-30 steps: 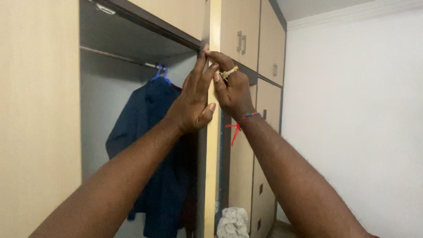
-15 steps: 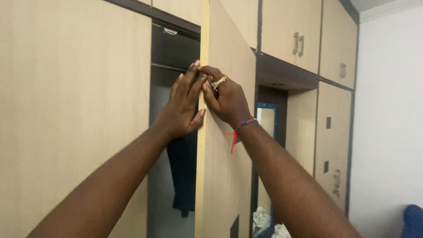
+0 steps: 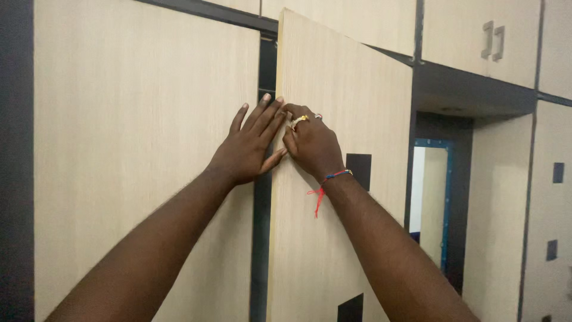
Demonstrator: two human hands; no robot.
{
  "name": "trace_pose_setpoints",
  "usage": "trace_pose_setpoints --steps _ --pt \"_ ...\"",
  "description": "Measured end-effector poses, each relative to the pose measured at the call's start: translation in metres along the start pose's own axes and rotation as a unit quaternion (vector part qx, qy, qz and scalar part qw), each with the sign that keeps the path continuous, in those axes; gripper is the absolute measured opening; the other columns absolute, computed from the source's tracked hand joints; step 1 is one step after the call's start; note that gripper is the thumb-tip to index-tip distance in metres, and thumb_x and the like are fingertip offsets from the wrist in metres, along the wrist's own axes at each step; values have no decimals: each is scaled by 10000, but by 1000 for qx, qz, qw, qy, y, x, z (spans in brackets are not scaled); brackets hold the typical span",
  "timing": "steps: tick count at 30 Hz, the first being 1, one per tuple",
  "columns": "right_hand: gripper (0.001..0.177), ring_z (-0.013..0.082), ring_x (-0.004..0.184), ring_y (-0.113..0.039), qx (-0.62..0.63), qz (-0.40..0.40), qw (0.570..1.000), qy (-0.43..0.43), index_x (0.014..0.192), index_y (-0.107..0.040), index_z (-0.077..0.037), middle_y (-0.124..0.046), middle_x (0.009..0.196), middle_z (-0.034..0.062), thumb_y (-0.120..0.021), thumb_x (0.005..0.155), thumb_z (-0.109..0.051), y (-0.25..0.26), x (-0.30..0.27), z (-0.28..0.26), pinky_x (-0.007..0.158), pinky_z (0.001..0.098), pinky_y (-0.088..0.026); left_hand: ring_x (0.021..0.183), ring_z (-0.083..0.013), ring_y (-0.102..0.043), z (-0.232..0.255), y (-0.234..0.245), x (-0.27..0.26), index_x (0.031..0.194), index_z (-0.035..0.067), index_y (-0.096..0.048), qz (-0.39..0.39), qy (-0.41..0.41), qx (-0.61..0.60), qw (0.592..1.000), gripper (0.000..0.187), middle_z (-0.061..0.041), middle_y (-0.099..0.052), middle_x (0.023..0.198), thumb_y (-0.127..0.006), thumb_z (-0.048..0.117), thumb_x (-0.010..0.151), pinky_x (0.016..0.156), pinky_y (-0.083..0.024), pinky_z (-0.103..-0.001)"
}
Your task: The person buttons a blue shirt, places it on a hanger, and hangs it in a wardrobe. The person then picks up a light green shirt and lays it on the bed.
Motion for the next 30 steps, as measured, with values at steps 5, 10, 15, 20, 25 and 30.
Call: trace_pose_setpoints --steps 5,10,15,20,25,30 --pt "544 349 1357 -487 -35 -16 999 11 1392 -542 -54 -508 1414 148 -676 878 -168 -26 -6 3 1063 508 -463 1589 -218 -64 -7 -20 -9 1617 125 -237 -93 48 101 989 741 -55 -136 1723 -460 439 984 1254 -72 -555" --pt "657 363 1476 -358 -53 -37 998 27 1473 -456 3 -381 1567 189 -656 884 -207 -58 -14 7 1139 569 -357 1571 -226 -32 -16 -36 -14 1614 119 -230 -134 76 122 980 736 -48 -110 1703 -421 447 982 1234 -47 -590" --pt "733 379 1530 -249 -31 -116 993 -6 1555 -343 -7 -206 1673 185 -614 919 -252 -93 -25 20 1158 583 -315 1569 -224 11 -23 -50 -20 1601 116 -210 -209 110 143 961 764 -45 -70 1704 -425 486 968 1229 -18 -607" --pt "764 358 1564 -171 -50 -159 986 -8 1607 -237 -45 -111 1703 152 -571 954 -261 -118 -29 28 1176 586 -291 1578 -233 21 -28 -59 -25 1611 86 -174 -238 130 151 951 812 -58 -52 1716 -431 518 973 1230 -16 -612" --pt "787 358 1569 -101 -47 -172 984 -18 1621 -169 -60 -45 1708 138 -545 956 -252 -130 -29 36 1205 598 -222 1556 -221 13 -32 -70 -21 1611 91 -136 -233 139 152 950 804 -56 -33 1702 -394 511 976 1221 -12 -605" --pt "758 368 1582 -71 -39 -150 988 -8 1633 -156 -41 -22 1723 148 -509 983 -207 -133 -31 34 1215 613 -187 1568 -231 -2 -38 -78 -23 1611 70 -155 -224 138 155 952 801 -61 -53 1705 -393 498 978 1231 -19 -600"
Point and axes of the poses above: each hand's wrist, its own x-axis towards the middle knuckle, its own y-axis out of the back of the hand, z = x × y, the point moved 8 cm from there along x, towards the middle knuckle
